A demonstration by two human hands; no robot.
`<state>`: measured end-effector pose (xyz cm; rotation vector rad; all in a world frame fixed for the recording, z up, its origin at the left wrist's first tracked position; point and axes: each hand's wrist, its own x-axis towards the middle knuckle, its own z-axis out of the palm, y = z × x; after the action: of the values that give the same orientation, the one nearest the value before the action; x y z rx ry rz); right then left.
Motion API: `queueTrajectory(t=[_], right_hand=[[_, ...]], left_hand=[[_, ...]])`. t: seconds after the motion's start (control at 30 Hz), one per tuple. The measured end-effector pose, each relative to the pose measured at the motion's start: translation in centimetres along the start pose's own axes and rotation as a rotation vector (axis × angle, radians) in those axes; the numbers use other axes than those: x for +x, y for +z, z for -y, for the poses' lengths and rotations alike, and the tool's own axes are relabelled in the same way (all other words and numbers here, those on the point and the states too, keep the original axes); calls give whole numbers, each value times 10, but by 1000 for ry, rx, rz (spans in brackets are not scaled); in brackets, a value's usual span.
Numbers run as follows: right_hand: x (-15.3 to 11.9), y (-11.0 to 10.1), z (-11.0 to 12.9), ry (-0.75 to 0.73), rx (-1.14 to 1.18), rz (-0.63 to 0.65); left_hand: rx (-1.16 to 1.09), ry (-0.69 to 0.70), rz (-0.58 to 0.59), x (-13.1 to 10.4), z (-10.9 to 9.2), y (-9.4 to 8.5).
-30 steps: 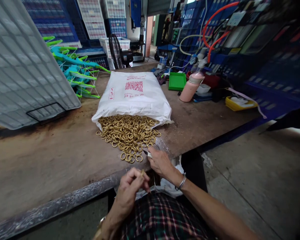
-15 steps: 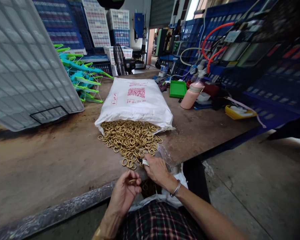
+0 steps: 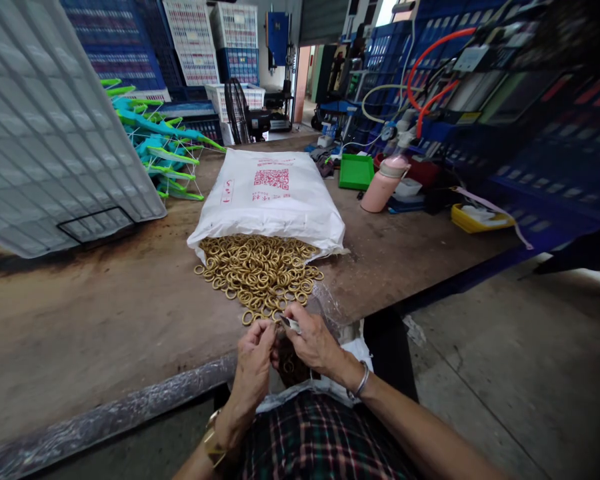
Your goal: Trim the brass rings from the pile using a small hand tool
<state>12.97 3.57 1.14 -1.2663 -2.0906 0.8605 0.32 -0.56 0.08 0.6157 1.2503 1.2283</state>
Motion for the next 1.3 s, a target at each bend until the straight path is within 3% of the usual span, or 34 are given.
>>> queueTrajectory(t=[0.1,0.27,0.37,0.5,0.63,0.77,0.97,1.3], right_hand=[[2,-1,3,101,169,-3],[5,0,3,238,370,134],[6,1,2,250,401,126],[6,2,2,227,338,71],[6,2,0,231,387,86],[2,-1,-4,186,172,54],[-8,1,-6,-27,-243,185],[-6,5,-5,7,-376,259]], left_hand=[[139,74,-33,0,1,-2],[309,285,-25,-2,0,-4],[279,187,39,-2,1,-4],[61,-26,160,-3,0,-4],[-79,-93,197,-5,-3,-2],[-81,-58,154,-4,-3,-3],[25,23,112,-2,4,-7],[136,67,75,-4,-1,-3]])
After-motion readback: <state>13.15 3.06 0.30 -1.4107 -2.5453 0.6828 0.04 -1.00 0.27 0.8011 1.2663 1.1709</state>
